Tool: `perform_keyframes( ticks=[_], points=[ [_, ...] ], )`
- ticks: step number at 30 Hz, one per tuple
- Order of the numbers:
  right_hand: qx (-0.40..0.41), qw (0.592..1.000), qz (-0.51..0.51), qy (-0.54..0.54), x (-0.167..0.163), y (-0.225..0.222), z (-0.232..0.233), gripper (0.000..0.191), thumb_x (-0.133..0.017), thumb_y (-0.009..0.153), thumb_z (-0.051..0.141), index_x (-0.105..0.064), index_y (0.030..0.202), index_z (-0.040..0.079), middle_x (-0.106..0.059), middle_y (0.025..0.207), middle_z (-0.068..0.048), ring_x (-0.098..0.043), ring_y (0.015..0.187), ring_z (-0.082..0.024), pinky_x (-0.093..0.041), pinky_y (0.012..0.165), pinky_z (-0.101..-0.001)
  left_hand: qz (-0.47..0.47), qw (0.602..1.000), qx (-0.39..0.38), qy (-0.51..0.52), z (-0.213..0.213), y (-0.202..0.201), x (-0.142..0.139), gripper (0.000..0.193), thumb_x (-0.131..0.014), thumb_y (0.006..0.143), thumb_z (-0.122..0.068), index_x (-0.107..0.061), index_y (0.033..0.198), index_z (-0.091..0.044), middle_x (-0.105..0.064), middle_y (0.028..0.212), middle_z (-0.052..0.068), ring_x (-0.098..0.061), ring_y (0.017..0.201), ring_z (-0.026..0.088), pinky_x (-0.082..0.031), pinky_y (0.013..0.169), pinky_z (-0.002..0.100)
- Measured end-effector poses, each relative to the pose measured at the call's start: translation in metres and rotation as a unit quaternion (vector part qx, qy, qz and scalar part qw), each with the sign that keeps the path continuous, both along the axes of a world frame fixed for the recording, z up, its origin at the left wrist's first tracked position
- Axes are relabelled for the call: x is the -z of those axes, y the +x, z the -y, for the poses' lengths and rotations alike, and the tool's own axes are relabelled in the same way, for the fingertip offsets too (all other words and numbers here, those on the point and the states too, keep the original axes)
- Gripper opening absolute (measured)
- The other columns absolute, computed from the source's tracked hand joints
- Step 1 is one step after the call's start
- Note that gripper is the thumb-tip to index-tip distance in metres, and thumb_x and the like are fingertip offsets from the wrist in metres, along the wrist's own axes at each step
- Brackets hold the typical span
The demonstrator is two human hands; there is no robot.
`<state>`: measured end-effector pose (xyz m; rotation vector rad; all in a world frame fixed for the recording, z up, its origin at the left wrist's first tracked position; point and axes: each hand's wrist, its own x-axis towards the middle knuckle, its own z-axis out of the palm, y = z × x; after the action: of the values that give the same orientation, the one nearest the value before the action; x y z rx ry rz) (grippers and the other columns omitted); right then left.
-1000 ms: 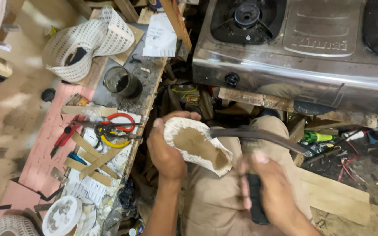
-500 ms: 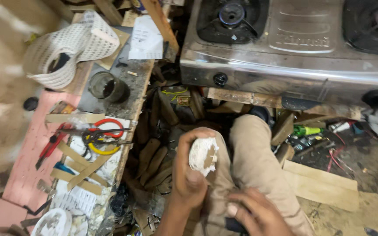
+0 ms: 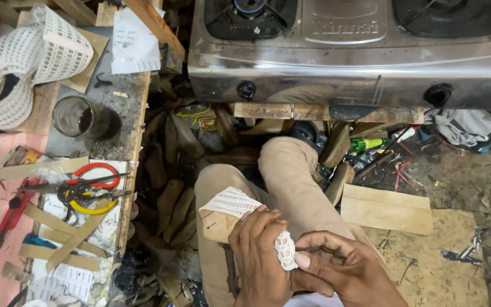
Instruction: The person assembles a white mesh slipper by pressing the upper onto a sole using a curved metal tool. They repeatedly tap and press the edges to secure the fit, then insert a wooden shoe last to shape the interior. The person continues to adjust and press the upper around the sole and last throughout the clip.
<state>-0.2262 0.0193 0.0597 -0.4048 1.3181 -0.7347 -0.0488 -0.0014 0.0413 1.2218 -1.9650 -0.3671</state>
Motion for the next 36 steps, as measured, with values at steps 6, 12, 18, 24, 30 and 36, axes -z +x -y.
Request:
perform_keyframes(
  ticks=[6, 12, 18, 24, 30, 36],
  points=[
    [0.0, 0.847, 0.521, -0.105, 0.012, 0.007, -0.005, 0.016, -0.058, 0.116, -0.008, -0.06, 0.13, -0.017, -0.067, 0.099, -0.01, -0.06, 0.077, -0.009, -0.049, 0.065, -0.0194, 0.007, 0.999, -0.032, 0.0, -0.008, 0.007, 0.008, 0.065, -0.061, 0.096, -0.06, -0.051, 0.13, -0.006, -0.06, 0.134, 0.013, -0.056, 0.137, 0.035, -0.029, 0.119, 0.054],
    [-0.014, 0.998, 0.053, 0.026, 0.018, 0.017, -0.006, 0.03, -0.072, 0.087, 0.005, -0.069, 0.116, -0.002, -0.076, 0.093, -0.005, -0.069, 0.086, -0.009, -0.054, 0.077, -0.0268, -0.006, 0.999, -0.049, -0.019, -0.009, 0.012, 0.012, 0.081, -0.048, 0.091, -0.077, -0.049, 0.131, -0.006, -0.059, 0.134, 0.014, -0.055, 0.137, 0.035, -0.03, 0.119, 0.054],
    [-0.031, 0.999, 0.0, -0.042, 0.019, 0.012, -0.01, 0.024, -0.075, 0.084, -0.003, -0.071, 0.108, -0.005, -0.082, 0.097, -0.012, -0.074, 0.092, -0.014, -0.059, 0.08, -0.0299, 0.018, 0.997, -0.048, -0.057, -0.011, 0.008, 0.02, 0.081, -0.052, 0.093, -0.078, -0.052, 0.128, -0.005, -0.062, 0.132, 0.014, -0.057, 0.133, 0.034, -0.032, 0.118, 0.053],
    [-0.053, 0.991, 0.12, -0.022, 0.02, 0.019, -0.011, 0.02, -0.072, 0.089, 0.0, -0.066, 0.107, -0.005, -0.071, 0.084, -0.007, -0.063, 0.076, -0.011, -0.051, 0.065, -0.0272, -0.038, 0.993, -0.067, -0.09, -0.017, 0.01, 0.028, 0.067, -0.046, 0.098, -0.066, -0.054, 0.124, -0.005, -0.063, 0.128, 0.014, -0.06, 0.128, 0.032, -0.034, 0.115, 0.051],
    [-0.044, 0.874, 0.479, -0.063, 0.017, 0.033, -0.008, 0.012, -0.064, 0.113, -0.001, -0.056, 0.121, -0.003, -0.061, 0.089, -0.005, -0.058, 0.074, -0.009, -0.046, 0.064, -0.0203, -0.02, 0.992, -0.115, -0.055, -0.023, 0.022, 0.033, 0.028, -0.055, 0.109, -0.036, -0.054, 0.125, -0.013, -0.066, 0.132, 0.008, -0.062, 0.134, 0.028, -0.037, 0.122, 0.051],
    [-0.051, 0.998, 0.037, -0.005, 0.013, 0.038, -0.007, 0.028, -0.073, 0.083, 0.002, -0.074, 0.111, 0.0, -0.077, 0.094, -0.007, -0.071, 0.09, -0.01, -0.058, 0.078, -0.0262, -0.055, 0.991, -0.101, -0.067, -0.017, 0.023, 0.032, 0.069, -0.046, 0.098, -0.073, -0.051, 0.128, -0.01, -0.063, 0.129, 0.011, -0.06, 0.129, 0.031, -0.032, 0.117, 0.05]
  ],
)
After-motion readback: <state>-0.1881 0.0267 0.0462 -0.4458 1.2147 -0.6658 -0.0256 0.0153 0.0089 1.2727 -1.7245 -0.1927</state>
